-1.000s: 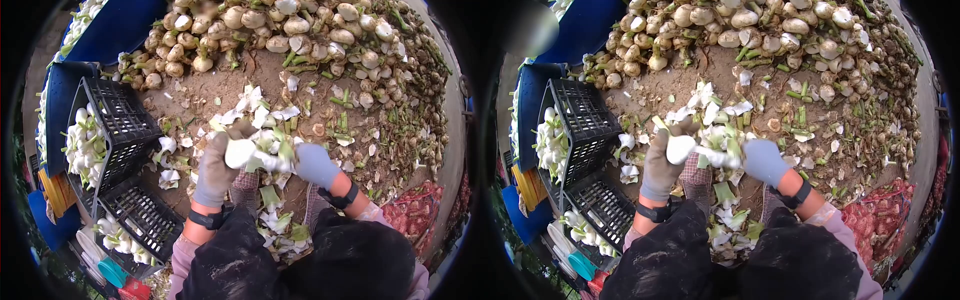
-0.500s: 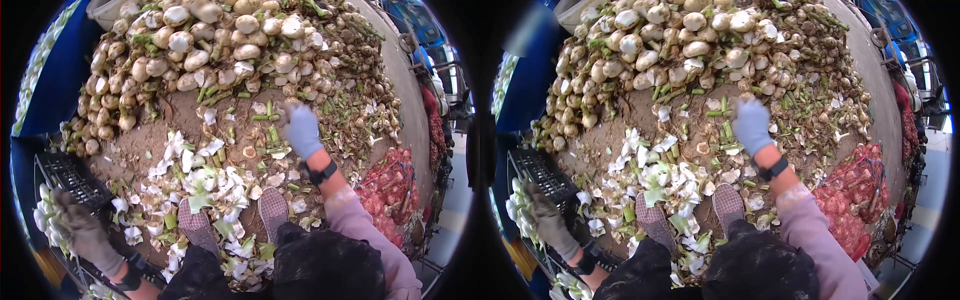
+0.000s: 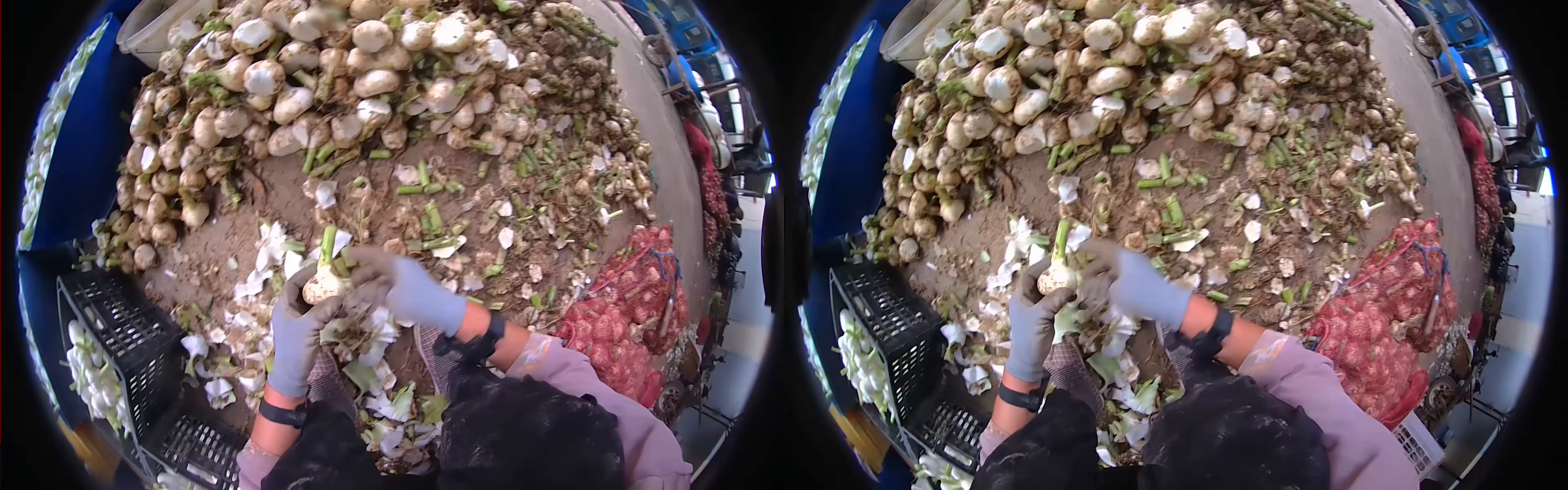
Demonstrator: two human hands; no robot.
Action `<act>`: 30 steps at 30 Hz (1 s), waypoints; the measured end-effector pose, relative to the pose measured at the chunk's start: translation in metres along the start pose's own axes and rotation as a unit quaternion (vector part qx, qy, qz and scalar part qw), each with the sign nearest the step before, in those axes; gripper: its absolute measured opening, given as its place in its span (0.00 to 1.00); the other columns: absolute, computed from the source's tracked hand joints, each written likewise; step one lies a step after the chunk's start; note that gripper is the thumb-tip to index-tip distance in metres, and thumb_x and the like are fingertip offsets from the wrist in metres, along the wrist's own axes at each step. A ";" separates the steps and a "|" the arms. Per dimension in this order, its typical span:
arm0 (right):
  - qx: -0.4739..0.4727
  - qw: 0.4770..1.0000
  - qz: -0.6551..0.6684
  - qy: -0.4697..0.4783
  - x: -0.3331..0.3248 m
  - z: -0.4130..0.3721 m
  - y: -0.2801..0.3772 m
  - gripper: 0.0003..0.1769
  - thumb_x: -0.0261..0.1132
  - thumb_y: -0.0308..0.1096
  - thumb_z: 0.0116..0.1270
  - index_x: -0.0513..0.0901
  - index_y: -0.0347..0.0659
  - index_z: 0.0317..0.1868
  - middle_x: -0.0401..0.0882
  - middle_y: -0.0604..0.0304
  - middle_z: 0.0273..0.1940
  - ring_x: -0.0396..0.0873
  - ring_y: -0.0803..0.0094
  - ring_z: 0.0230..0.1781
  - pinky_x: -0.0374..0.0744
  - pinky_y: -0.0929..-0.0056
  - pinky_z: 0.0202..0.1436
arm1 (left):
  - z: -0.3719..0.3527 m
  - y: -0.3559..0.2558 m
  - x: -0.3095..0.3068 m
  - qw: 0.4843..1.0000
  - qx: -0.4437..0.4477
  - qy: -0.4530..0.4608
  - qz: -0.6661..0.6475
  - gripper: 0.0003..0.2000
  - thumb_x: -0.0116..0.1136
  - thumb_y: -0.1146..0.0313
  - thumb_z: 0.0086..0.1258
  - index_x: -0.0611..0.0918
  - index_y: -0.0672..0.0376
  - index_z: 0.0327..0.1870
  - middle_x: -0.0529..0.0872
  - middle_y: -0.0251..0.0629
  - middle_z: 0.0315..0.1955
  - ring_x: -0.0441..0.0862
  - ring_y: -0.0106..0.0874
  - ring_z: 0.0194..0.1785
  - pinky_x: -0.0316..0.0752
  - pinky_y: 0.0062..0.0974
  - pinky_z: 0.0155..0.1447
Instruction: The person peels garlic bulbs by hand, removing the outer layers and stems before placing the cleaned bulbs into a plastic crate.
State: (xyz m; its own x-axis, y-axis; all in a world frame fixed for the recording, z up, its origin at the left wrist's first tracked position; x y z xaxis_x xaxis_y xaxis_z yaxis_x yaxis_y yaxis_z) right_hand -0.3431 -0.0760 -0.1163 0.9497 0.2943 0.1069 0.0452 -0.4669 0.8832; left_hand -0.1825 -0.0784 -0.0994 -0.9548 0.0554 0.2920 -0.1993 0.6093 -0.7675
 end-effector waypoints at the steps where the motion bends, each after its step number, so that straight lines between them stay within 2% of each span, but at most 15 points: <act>1: 0.095 0.990 0.107 0.014 -0.011 0.003 -0.012 0.31 0.65 0.32 0.65 0.68 0.37 0.68 0.80 0.47 0.49 0.81 0.69 0.41 0.81 0.72 0.44 | 0.000 -0.004 -0.003 0.999 0.037 0.001 0.029 0.28 0.66 0.77 0.59 0.70 0.70 0.61 0.80 0.42 0.50 0.80 0.29 0.52 0.75 0.25 0.60; 2: 0.001 1.000 0.003 0.024 -0.013 0.004 -0.004 0.25 0.63 0.36 0.70 0.72 0.35 0.64 0.83 0.54 0.41 0.80 0.76 0.34 0.79 0.78 0.35 | -0.002 -0.002 0.002 0.999 0.041 0.034 0.004 0.28 0.67 0.76 0.56 0.72 0.67 0.60 0.79 0.42 0.52 0.78 0.30 0.56 0.72 0.29 0.63; 3: 0.147 0.988 0.012 0.053 -0.006 -0.001 0.017 0.18 0.61 0.39 0.72 0.79 0.33 0.52 0.82 0.60 0.30 0.77 0.80 0.25 0.75 0.79 0.28 | -0.001 0.005 0.004 0.993 0.081 0.060 0.066 0.28 0.68 0.75 0.55 0.74 0.65 0.60 0.77 0.42 0.55 0.75 0.31 0.59 0.70 0.29 0.65; 5: 0.166 0.985 -0.004 0.044 0.000 0.001 0.014 0.16 0.61 0.42 0.72 0.81 0.34 0.41 0.79 0.62 0.25 0.75 0.79 0.20 0.74 0.78 0.24 | -0.005 -0.004 0.006 0.957 0.151 0.060 0.242 0.31 0.68 0.78 0.55 0.71 0.68 0.63 0.76 0.41 0.57 0.74 0.29 0.61 0.68 0.26 0.66; 6: 0.184 0.982 -0.002 0.030 0.004 0.001 0.016 0.17 0.61 0.42 0.72 0.80 0.34 0.36 0.79 0.62 0.24 0.75 0.79 0.21 0.74 0.78 0.24 | 0.000 0.000 0.001 0.978 0.104 0.050 0.175 0.32 0.68 0.79 0.54 0.71 0.68 0.63 0.75 0.42 0.58 0.73 0.30 0.62 0.67 0.26 0.67; 12: 0.168 0.985 0.039 0.023 0.009 0.002 0.010 0.19 0.59 0.43 0.73 0.81 0.33 0.36 0.78 0.62 0.22 0.75 0.79 0.19 0.74 0.79 0.23 | -0.005 0.008 -0.001 0.996 -0.054 0.054 -0.050 0.32 0.68 0.78 0.56 0.70 0.68 0.64 0.74 0.43 0.59 0.72 0.30 0.64 0.69 0.29 0.67; 13: 0.187 0.981 0.026 0.036 0.010 0.001 0.008 0.19 0.59 0.43 0.74 0.81 0.32 0.36 0.78 0.62 0.23 0.75 0.79 0.19 0.74 0.80 0.22 | -0.005 0.012 -0.002 0.996 -0.057 0.054 -0.049 0.32 0.68 0.78 0.56 0.70 0.68 0.64 0.74 0.43 0.59 0.72 0.30 0.64 0.69 0.29 0.67; 15: 0.197 0.980 0.012 0.037 0.009 0.002 0.005 0.20 0.57 0.44 0.75 0.81 0.33 0.35 0.78 0.62 0.22 0.75 0.78 0.19 0.74 0.80 0.22 | -0.002 0.009 -0.004 0.991 0.060 0.062 0.097 0.31 0.70 0.74 0.56 0.71 0.68 0.63 0.77 0.42 0.57 0.74 0.32 0.63 0.70 0.28 0.66; 17: 0.172 0.984 0.008 0.041 0.010 0.003 0.004 0.21 0.56 0.44 0.75 0.81 0.32 0.34 0.79 0.61 0.23 0.75 0.78 0.18 0.74 0.79 0.22 | -0.002 0.009 -0.007 0.991 0.071 0.059 0.096 0.31 0.71 0.74 0.57 0.71 0.68 0.63 0.78 0.41 0.55 0.76 0.30 0.60 0.74 0.26 0.61; 19: 0.182 0.982 0.013 0.048 0.014 0.000 0.009 0.21 0.55 0.43 0.75 0.81 0.32 0.33 0.79 0.60 0.23 0.75 0.78 0.18 0.74 0.78 0.23 | -0.009 0.010 -0.006 0.997 -0.018 0.048 -0.058 0.31 0.71 0.73 0.57 0.72 0.69 0.62 0.77 0.41 0.56 0.77 0.29 0.58 0.76 0.28 0.60; 23: 0.180 0.981 0.018 0.064 0.022 -0.004 0.019 0.21 0.53 0.40 0.75 0.81 0.30 0.33 0.81 0.59 0.24 0.75 0.78 0.19 0.74 0.75 0.25 | -0.011 0.012 -0.015 0.993 0.056 0.035 -0.099 0.27 0.69 0.76 0.57 0.75 0.67 0.59 0.80 0.37 0.52 0.79 0.29 0.55 0.78 0.28 0.59; 27: 0.190 0.981 -0.001 0.023 0.028 -0.007 0.012 0.18 0.55 0.38 0.73 0.82 0.32 0.32 0.78 0.62 0.21 0.72 0.77 0.18 0.72 0.74 0.23 | -0.012 0.019 -0.021 0.983 -0.011 0.054 -0.177 0.20 0.60 0.77 0.64 0.77 0.63 0.58 0.78 0.35 0.56 0.81 0.23 0.46 0.76 0.18 0.43; 28: 0.103 0.986 -0.129 0.008 0.025 -0.001 0.007 0.15 0.57 0.37 0.69 0.83 0.34 0.31 0.79 0.57 0.22 0.76 0.68 0.20 0.74 0.69 0.26 | -0.011 0.018 -0.024 0.995 0.032 0.048 -0.082 0.21 0.58 0.65 0.69 0.73 0.63 0.61 0.80 0.39 0.53 0.81 0.26 0.39 0.73 0.15 0.38; 29: 0.013 0.967 -0.255 -0.008 0.024 0.001 0.006 0.13 0.60 0.36 0.65 0.83 0.35 0.30 0.81 0.51 0.24 0.80 0.58 0.23 0.77 0.64 0.28 | -0.013 0.019 -0.025 0.995 0.031 0.047 -0.081 0.21 0.58 0.65 0.69 0.73 0.63 0.61 0.80 0.39 0.53 0.81 0.26 0.39 0.73 0.15 0.38; 30: 0.013 0.967 -0.254 -0.007 0.025 0.001 0.006 0.13 0.60 0.36 0.65 0.83 0.35 0.30 0.81 0.51 0.24 0.80 0.58 0.23 0.77 0.64 0.28 | -0.015 0.014 -0.020 0.990 0.017 0.027 -0.138 0.22 0.56 0.63 0.71 0.71 0.61 0.63 0.80 0.39 0.51 0.81 0.25 0.38 0.71 0.13 0.35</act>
State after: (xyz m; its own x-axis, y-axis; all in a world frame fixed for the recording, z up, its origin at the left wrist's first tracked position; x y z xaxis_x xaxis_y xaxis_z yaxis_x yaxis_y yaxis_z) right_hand -0.3186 -0.0722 -0.1085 0.8063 0.4808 -0.3446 0.5154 -0.2853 0.8080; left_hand -0.1633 -0.0594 -0.1070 -0.8504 -0.0665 0.5220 -0.4585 0.5803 -0.6731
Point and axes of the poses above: each hand's wrist, its own z-axis towards the middle knuckle, its own x-axis out of the palm, y = z × x, the point moved 6 cm from there along z, towards the middle knuckle
